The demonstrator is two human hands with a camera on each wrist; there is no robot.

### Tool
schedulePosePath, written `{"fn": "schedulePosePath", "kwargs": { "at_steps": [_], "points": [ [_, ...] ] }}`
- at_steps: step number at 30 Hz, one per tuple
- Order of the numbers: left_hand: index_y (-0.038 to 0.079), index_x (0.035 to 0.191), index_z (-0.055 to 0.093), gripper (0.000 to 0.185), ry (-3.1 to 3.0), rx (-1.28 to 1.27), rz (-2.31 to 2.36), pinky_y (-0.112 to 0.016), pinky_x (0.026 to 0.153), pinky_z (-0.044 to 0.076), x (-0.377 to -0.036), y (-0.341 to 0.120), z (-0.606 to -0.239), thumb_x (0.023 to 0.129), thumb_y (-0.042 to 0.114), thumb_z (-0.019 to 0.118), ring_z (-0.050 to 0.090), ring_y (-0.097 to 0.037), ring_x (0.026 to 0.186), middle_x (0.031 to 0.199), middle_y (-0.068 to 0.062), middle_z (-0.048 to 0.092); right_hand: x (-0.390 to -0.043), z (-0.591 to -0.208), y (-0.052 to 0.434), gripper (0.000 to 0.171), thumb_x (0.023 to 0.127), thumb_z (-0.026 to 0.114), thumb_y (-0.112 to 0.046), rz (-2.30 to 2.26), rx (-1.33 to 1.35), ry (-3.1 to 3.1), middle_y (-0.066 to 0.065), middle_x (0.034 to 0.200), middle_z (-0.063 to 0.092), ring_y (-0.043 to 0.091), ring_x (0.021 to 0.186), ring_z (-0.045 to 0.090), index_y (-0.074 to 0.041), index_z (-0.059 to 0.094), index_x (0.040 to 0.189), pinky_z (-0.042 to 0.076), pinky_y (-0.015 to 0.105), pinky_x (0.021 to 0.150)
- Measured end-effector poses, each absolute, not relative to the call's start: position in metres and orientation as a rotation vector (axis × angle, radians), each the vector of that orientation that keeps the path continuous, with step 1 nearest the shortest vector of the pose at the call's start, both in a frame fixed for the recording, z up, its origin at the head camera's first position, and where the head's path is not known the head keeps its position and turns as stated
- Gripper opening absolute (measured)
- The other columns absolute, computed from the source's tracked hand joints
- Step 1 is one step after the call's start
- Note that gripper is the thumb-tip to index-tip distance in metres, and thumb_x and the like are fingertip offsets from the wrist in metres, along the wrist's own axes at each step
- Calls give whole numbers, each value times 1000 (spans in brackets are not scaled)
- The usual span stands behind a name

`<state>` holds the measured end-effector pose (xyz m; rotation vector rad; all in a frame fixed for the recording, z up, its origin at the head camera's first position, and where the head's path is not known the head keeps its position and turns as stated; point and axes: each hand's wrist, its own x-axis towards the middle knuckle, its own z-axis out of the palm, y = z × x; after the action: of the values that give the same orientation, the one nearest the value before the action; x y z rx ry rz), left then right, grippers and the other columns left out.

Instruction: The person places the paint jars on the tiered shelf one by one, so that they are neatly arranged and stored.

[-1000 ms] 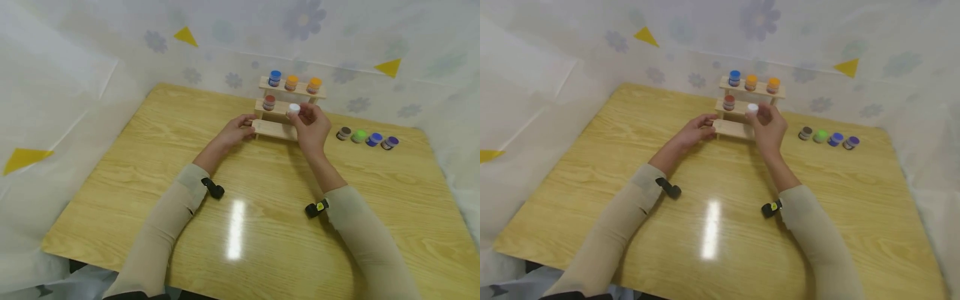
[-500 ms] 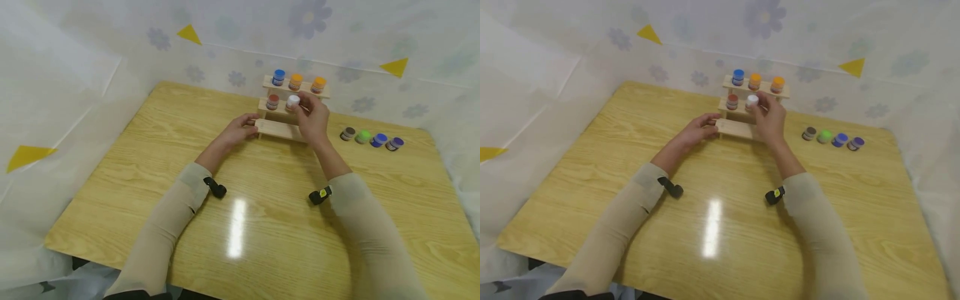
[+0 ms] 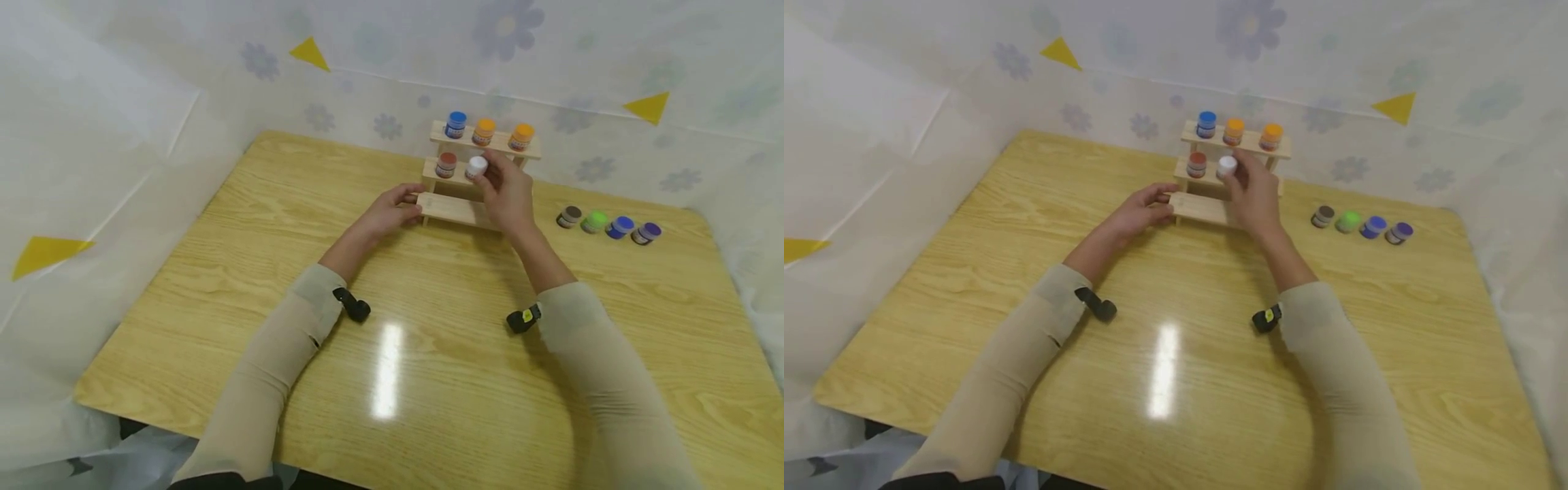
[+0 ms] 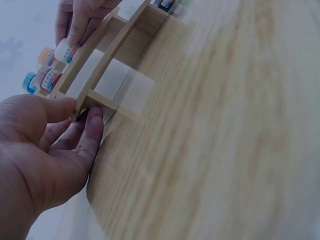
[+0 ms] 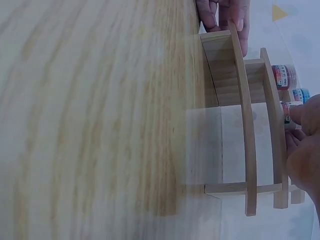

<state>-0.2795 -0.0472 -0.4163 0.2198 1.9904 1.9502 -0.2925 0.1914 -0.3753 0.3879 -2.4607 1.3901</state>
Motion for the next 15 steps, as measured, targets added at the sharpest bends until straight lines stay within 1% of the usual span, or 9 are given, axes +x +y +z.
{"fn": "schedulePosePath", "kwargs": {
  "at_steps": [3, 7, 10, 13, 15],
  "points": [
    [11, 144, 49, 45, 1989, 214, 1948, -35, 96, 54, -278, -47, -417, 101, 4, 56, 60, -27, 111, 127, -15, 53, -289, -377, 193, 44, 95, 66, -5, 1421, 385, -2427, 14, 135, 59, 22, 125, 57, -1, 55, 138, 48, 26, 103],
    [12, 144, 50, 45, 1997, 212, 1940, -34, 95, 54, -278, -47, -416, 100, 5, 57, 60, -26, 110, 126, -14, 53, -279, -381, 197, 45, 94, 67, -3, 1518, 379, -2329, 18, 133, 60, 26, 125, 57, 3, 55, 136, 48, 30, 104],
    [12, 144, 50, 45, 2002, 211, 1940, -32, 94, 54, -278, -48, -415, 100, 5, 58, 60, -24, 110, 126, -13, 53, -261, -373, 196, 46, 93, 66, -1, 1611, 338, -2277, 23, 133, 57, 32, 127, 55, 6, 53, 137, 47, 34, 106],
    [12, 144, 50, 45, 1999, 212, 1945, -33, 93, 54, -278, -49, -415, 100, 5, 58, 60, -23, 111, 127, -13, 54, -242, -366, 197, 50, 93, 67, 0, 1693, 278, -2250, 23, 134, 56, 34, 127, 54, 6, 51, 139, 45, 36, 107],
    [12, 144, 50, 45, 1998, 215, 1945, -33, 94, 54, -279, -50, -416, 100, 5, 58, 59, -23, 111, 128, -13, 53, -233, -364, 200, 53, 91, 70, -2, 1759, 235, -2230, 21, 134, 57, 33, 127, 54, 4, 51, 140, 45, 34, 107]
  ]
}}
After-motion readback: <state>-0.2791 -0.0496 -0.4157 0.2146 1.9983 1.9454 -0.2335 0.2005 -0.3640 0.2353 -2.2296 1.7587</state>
